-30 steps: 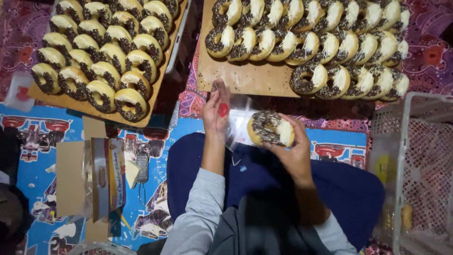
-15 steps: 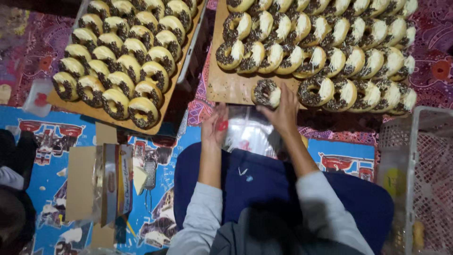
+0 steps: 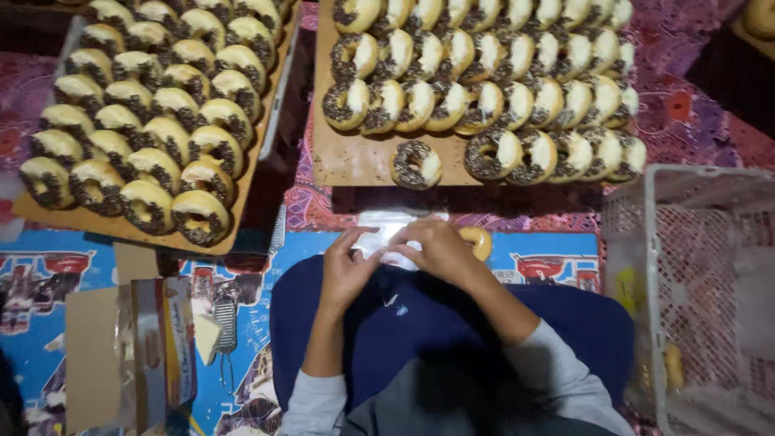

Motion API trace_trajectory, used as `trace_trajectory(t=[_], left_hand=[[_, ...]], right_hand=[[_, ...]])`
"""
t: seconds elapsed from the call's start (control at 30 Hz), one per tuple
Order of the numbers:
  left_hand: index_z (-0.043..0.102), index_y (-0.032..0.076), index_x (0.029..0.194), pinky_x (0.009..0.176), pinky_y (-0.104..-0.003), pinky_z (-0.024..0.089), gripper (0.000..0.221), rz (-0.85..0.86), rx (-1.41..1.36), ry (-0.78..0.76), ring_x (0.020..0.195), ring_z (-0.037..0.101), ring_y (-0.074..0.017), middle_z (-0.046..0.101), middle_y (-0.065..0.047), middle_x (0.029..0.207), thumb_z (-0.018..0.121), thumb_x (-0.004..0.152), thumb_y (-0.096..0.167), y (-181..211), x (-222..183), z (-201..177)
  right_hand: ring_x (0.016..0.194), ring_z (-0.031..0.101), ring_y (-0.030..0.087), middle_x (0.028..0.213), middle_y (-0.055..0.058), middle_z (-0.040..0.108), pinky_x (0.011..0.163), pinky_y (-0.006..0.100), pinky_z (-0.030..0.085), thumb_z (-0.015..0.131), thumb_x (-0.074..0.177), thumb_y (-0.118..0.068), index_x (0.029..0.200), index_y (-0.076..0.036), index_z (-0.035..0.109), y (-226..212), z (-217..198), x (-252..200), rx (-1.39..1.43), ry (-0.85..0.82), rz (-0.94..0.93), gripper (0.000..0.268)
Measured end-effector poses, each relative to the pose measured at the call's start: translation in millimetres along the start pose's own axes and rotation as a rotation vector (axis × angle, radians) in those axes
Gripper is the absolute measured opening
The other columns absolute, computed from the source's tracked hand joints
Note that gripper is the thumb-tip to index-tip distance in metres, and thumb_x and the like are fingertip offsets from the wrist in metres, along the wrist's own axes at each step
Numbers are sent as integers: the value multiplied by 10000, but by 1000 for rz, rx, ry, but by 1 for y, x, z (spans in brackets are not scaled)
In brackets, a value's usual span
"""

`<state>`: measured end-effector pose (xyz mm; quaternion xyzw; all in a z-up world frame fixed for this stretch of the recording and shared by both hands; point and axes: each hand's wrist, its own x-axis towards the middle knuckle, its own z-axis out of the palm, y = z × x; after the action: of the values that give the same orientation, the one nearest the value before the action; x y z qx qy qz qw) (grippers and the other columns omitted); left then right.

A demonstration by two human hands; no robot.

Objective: The person grates a block of white cheese over trays of doughnuts using a handheld grater, then individually places doughnuts into small plastic bags and seals them. The doughnuts are arranged on cardboard trays on the floor.

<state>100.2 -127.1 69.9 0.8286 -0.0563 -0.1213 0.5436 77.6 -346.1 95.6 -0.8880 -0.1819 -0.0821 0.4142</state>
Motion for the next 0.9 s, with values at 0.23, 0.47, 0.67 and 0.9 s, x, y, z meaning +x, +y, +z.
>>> trace_trajectory(t=[0.23, 0.47, 0.67, 0.9], left_hand=[[675, 13, 934, 656, -264, 557, 74, 385, -20, 80, 728, 701, -126, 716, -68, 833, 718, 874, 9, 22, 2, 3], [670, -17, 1026, 731, -297, 611, 126, 403, -44, 486, 771, 757, -198, 753, -126, 1013, 647, 903, -32, 36, 4, 31], [501, 117, 1317, 971, -338, 548, 559, 512, -535, 329, 1136, 656, -172, 572, -5, 1364, 685, 795, 41, 37, -20, 57], [572, 75, 1269, 1140, -656, 447, 357, -3, -1534, 0, 1073, 670, -291, 682, -114, 1096, 617, 931, -30, -47, 53, 44]], right_hand=[[935, 733, 309, 1003, 105, 780, 843, 436, 557, 717, 922, -169, 1042, -94, 786, -10, -17, -1, 63, -58, -98, 158], [1189, 720, 315, 1223, 145, 731, 1048, 409, 563, 644, 991, -94, 1231, -63, 715, -67, -17, -15, 77, 242, 102, 252], [1348, 455, 540, 1420, 408, 492, 1092, 490, 426, 663, 896, -81, 1410, 151, 512, -24, 14, -2, -273, 279, -75, 583], [1193, 700, 336, 1251, 179, 726, 1066, 401, 556, 755, 889, -150, 1263, -19, 702, 3, 41, -7, 267, -20, 104, 400]])
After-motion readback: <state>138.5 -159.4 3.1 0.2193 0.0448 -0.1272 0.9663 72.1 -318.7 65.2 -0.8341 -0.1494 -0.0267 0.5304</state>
